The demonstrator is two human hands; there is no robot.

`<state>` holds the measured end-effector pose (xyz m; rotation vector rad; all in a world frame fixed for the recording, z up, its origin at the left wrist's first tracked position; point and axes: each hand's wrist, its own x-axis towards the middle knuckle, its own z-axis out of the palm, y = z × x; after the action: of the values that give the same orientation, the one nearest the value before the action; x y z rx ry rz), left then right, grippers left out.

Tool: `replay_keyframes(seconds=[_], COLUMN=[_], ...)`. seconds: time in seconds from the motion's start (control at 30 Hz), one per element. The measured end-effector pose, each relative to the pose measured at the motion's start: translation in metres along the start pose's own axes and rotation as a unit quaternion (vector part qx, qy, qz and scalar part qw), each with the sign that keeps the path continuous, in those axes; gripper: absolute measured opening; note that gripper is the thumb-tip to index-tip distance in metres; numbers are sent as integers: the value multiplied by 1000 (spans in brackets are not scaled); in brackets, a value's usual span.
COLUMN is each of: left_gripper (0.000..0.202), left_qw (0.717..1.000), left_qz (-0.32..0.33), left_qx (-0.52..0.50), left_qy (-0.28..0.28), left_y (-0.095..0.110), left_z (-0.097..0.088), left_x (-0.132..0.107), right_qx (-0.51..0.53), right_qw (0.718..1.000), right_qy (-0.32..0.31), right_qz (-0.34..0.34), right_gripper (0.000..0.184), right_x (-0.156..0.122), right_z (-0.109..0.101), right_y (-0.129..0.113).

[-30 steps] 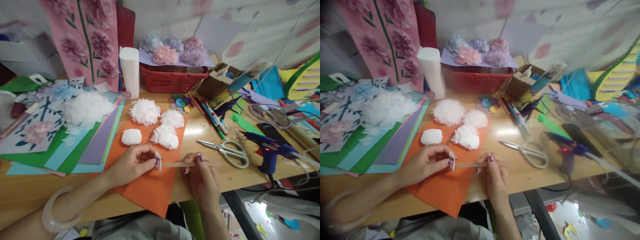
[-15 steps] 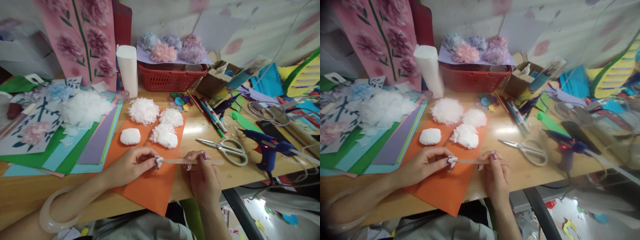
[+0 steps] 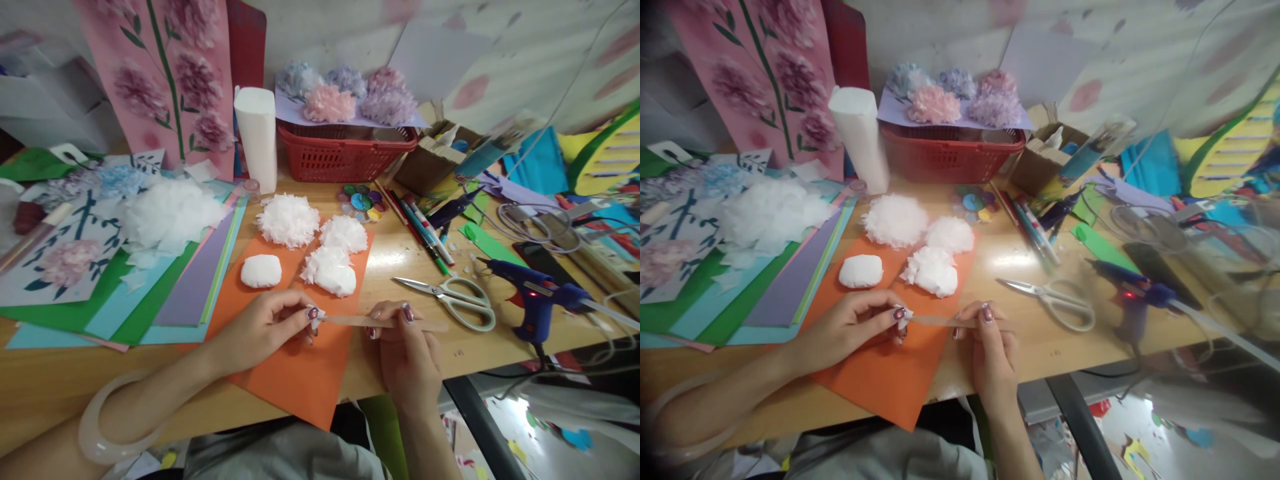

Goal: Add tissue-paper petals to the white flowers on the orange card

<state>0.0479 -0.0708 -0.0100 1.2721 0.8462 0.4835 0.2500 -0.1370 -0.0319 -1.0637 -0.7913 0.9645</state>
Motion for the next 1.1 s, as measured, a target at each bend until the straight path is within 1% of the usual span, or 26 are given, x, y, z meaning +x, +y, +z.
replay_keyframes(seconds=[0.07, 0.13, 0.27, 0.33, 0.43, 0.5, 0.57, 0.67, 0.83, 1.1], left_gripper=[20, 20, 21, 21, 21, 22, 23, 25, 25, 21], left_qw=[1000, 998, 978, 970, 977, 983, 985, 983, 979, 967], left_qz=[9, 28, 85, 101, 102, 109, 120, 123, 142, 147], left_qx=[1, 36, 140, 162, 129, 100, 89, 90, 102, 157], left_qy=[15, 48, 131, 148, 133, 106, 90, 101, 106, 139], left_y=[0, -1, 0, 2, 10, 16, 21, 22, 18, 21], left_z=[-1, -3, -13, -17, -18, -14, -7, 1, 5, 11], left_x=[0, 0, 4, 6, 6, 3, -2, -6, -10, -18], right_qx=[-4, -3, -12, -25, -63, -83, -82, -52, -1, 38], right_qw=[1000, 999, 998, 997, 995, 993, 994, 995, 995, 995], right_qy=[11, 27, 50, 56, 46, 17, -19, -42, -56, -61], right_qz=[-13, -26, -31, -38, -66, -78, -76, -72, -77, -70], right_gripper=[32, 32, 32, 33, 34, 35, 36, 36, 36, 36], right_x=[1, 1, 1, 3, 9, 13, 12, 4, -11, -17], right_z=[2, 3, 2, 0, -1, 2, 7, 13, 16, 13], right_y=[-2, -3, -1, 0, -2, -7, -12, -16, -13, -14])
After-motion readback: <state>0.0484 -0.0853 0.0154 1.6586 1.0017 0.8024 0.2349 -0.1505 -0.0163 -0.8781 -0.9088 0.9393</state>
